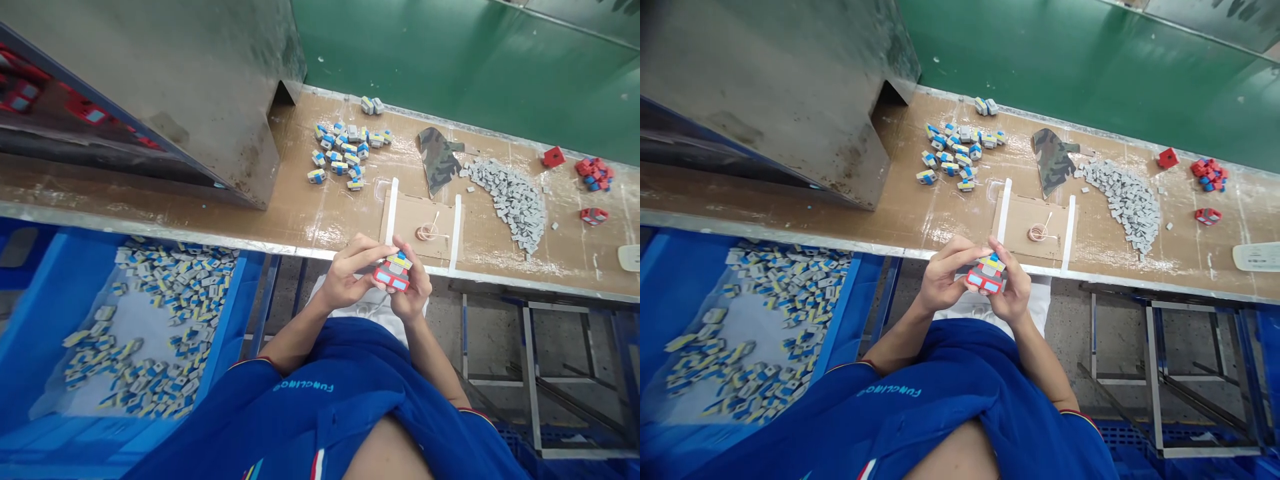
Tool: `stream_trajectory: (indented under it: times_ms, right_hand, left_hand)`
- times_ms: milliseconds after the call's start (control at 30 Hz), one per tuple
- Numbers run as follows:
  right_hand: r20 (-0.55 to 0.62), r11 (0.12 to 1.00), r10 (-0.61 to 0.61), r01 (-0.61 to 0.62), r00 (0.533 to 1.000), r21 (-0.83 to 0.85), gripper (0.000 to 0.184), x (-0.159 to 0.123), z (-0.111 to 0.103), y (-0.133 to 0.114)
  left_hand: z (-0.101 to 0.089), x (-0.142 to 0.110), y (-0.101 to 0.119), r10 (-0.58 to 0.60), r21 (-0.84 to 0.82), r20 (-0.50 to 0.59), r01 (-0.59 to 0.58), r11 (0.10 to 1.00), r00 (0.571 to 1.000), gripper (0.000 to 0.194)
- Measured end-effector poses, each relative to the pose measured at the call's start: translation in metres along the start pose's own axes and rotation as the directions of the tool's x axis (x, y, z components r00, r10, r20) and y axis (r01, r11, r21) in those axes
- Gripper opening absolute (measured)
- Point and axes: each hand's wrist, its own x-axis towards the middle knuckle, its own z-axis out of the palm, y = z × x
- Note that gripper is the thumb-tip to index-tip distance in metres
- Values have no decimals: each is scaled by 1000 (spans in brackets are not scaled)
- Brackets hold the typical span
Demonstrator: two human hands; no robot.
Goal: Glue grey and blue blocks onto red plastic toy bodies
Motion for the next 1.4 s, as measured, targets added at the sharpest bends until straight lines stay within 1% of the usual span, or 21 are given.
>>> stream_trajectory:
  times_ms: [133, 267, 400, 633, 900, 1100, 1167, 1300, 1400]
  right_hand:
    - [-3, 999, 13, -13, 1000, 50, 61, 1, 0, -1]
    - [6, 1000, 4, -4, 1000, -1, 65, 1, 1, -2]
    - [1, 1000, 7, -7, 1000, 2, 68, 1, 1, -3]
    - [-20, 997, -6, 8, 1000, 73, 63, 3, 1, -2]
    - [-25, 999, -15, 16, 1000, 45, 63, 1, 1, 1]
    - [-22, 998, -39, 38, 999, -44, 56, -1, -1, -2]
    - [-17, 998, -37, 37, 999, -45, 57, -2, -1, -3]
    - [-34, 1000, -14, 14, 999, 10, 63, -6, 0, -2]
    - [-57, 1000, -3, 2, 998, -21, 64, -8, 2, -2]
  left_hand:
    - [-1, -2, 0, -15, 4, 2, 15, 1000, 1000, 48]
    - [-1, -2, 0, -17, 6, 3, 17, 1000, 1000, 48]
    - [0, -2, -1, -11, 5, 0, 11, 1000, 1000, 48]
    - [-1, -2, -1, 1, 5, -7, -1, 1000, 1000, 47]
    - [-1, -2, 3, 6, 55, -9, -5, 999, 1000, 48]
    - [1, -2, 4, 42, 21, -13, -42, 999, 999, 50]
    - [2, -3, 3, 35, 5, -13, -35, 999, 999, 49]
    - [2, -4, 1, 23, 2, -2, -23, 1000, 1000, 49]
    - [2, -5, 1, 15, 0, 9, -15, 1000, 1000, 49]
